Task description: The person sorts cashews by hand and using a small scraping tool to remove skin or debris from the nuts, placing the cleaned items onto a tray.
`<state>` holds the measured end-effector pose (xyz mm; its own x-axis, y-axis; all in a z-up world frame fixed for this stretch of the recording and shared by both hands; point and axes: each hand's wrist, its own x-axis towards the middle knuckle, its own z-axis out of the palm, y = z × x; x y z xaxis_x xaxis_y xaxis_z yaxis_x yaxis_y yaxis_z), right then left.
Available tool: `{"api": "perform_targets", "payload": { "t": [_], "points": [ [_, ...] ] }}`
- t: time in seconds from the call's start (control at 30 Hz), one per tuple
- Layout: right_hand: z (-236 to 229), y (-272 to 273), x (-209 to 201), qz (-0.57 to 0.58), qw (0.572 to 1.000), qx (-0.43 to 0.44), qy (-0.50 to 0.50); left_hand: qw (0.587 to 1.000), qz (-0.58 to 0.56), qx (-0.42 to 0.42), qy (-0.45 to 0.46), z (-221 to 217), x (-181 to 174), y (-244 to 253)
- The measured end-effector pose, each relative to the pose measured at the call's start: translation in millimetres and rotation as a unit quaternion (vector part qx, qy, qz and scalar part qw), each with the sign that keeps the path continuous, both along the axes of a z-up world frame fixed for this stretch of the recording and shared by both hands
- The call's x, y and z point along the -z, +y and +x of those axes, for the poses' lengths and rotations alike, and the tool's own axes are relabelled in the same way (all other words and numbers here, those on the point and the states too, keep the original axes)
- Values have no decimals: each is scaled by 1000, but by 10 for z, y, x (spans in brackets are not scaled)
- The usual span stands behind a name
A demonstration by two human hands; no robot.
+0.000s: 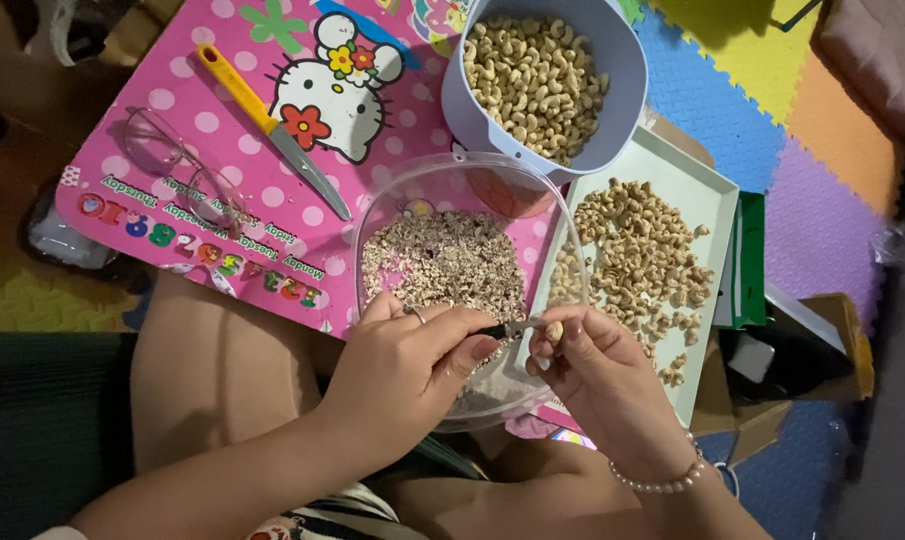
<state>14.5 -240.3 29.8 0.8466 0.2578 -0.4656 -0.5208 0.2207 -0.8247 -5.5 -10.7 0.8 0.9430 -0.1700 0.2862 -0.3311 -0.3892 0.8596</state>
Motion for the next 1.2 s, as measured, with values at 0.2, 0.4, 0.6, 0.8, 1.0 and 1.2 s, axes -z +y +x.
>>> {"api": "perform_targets", "payload": {
  "t": [0.2,0.4,0.6,0.8,1.0,1.2],
  "points": [
    [19,6,25,11,1000,-11,-26,1000,-7,1,19,-8,9,2],
    [-31,38,31,0,998,-2,-68,991,-66,43,112,3,-123,-43],
    [-117,129,-112,-192,962,-19,-194,983,-91,31,155,30,-183,-127],
    [-173,121,-165,-298,908,-33,-292,987,-120,10,108,33,-184,-111],
    [-182,309,-284,-392,829,-7,-399,1000,-5,9,-25,-53,-42,-109],
    [-174,325,-272,-417,794,11,-443,974,133,-58,-176,-95,-72,-46]
  ]
}}
